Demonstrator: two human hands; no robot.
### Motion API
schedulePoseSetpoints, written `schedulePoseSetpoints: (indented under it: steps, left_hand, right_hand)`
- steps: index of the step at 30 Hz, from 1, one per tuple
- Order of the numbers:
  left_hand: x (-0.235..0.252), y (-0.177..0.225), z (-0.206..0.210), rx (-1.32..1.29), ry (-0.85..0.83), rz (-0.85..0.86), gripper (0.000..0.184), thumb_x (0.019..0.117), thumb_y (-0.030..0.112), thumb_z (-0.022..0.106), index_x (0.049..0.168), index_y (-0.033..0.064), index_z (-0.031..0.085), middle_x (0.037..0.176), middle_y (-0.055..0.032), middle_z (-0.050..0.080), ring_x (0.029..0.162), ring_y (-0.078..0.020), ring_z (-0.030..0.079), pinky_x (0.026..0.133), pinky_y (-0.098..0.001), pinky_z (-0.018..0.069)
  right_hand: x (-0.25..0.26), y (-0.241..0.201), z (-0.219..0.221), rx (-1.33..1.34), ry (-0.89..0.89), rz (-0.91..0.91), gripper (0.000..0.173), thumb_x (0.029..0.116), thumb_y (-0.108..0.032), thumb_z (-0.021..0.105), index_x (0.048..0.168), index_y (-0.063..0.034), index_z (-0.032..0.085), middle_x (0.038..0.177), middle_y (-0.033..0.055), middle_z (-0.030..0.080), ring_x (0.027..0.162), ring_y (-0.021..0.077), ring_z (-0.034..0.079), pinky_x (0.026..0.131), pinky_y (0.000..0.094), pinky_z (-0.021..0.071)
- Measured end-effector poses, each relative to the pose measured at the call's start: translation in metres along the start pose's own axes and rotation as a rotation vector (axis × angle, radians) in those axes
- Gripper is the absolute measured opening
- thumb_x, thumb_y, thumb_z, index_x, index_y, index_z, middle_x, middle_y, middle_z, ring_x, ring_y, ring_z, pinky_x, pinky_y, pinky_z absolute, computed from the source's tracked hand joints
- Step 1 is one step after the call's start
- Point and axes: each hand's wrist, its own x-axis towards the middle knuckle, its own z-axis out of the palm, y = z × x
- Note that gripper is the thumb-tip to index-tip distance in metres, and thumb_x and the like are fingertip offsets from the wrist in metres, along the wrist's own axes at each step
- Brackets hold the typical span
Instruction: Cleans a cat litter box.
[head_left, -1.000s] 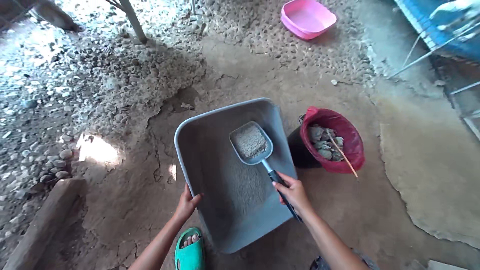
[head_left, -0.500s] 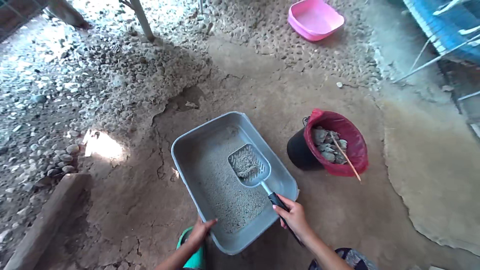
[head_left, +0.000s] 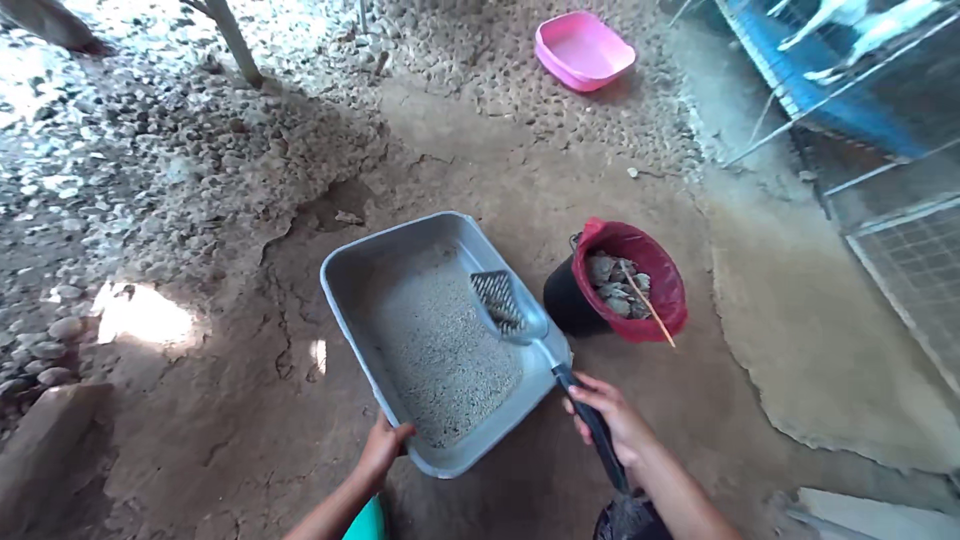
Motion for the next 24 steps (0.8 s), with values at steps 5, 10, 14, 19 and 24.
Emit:
schedulePoseSetpoints:
  steps: [5,10,14,19,24]
  left_hand:
    - [-0.022,0.066,-0.016,-0.121,0.005,0.017,0.029,0.1013,0.004,0.047,0.13,0.0008,0.045,0.084,-0.0093,0.067,0.067,-0.0154,0.069,0.06,-0.0314,0.0598]
    - [-0.048,0.095,-0.034,-0.229,-0.113,0.022,0.016,0.0992,0.006,0.038,0.107,0.008,0.052,0.08,-0.0031,0.069,0.071,-0.0126,0.07,0.064,-0.0297,0.0598]
    - [-0.05,0.075,-0.032,-0.264,-0.127,-0.009,0.019,0.0935,0.003,0.042,0.108,0.0055,0.053,0.081,-0.0057,0.07,0.071,-0.015,0.07,0.064,-0.0315,0.0598]
    - [-0.032,0.005,-0.013,-0.069,-0.149,-0.075,0.056,0.0919,0.001,0.059,0.144,0.0012,0.037,0.101,-0.0157,0.068,0.083,-0.0222,0.07,0.073,-0.039,0.0596]
    - [0.003,-0.06,-0.007,0.158,-0.274,-0.1,0.073,0.0958,0.017,0.071,0.155,0.0043,0.029,0.135,-0.0219,0.06,0.112,-0.0339,0.067,0.088,-0.0518,0.0585]
  right_hand:
    - [-0.007,-0.066,-0.057,-0.023,0.213,-0.297,0.049,0.0983,-0.01,0.035,0.145,-0.0033,0.044,0.085,0.0035,0.067,0.054,0.0095,0.06,0.047,0.0243,0.0523]
    - [0.027,-0.101,-0.106,-1.111,0.603,-0.357,0.062,0.0943,0.003,0.066,0.153,-0.004,0.048,0.132,0.036,0.06,0.115,0.0556,0.061,0.096,0.0732,0.0451]
    - [0.048,-0.104,-0.133,-1.333,0.776,-0.247,0.051,0.091,-0.001,0.068,0.141,-0.0027,0.059,0.127,0.0416,0.058,0.119,0.0661,0.053,0.092,0.0832,0.0381]
    - [0.03,-0.098,-0.094,-1.129,0.621,-0.377,0.064,0.0956,0.001,0.061,0.154,0.0054,0.036,0.131,0.044,0.054,0.116,0.0635,0.056,0.095,0.0782,0.0416]
    - [0.043,-0.02,0.03,-0.717,0.019,-0.196,0.056,0.1003,-0.005,0.056,0.151,0.001,0.035,0.083,0.0172,0.063,0.062,0.0242,0.064,0.06,0.0429,0.0577]
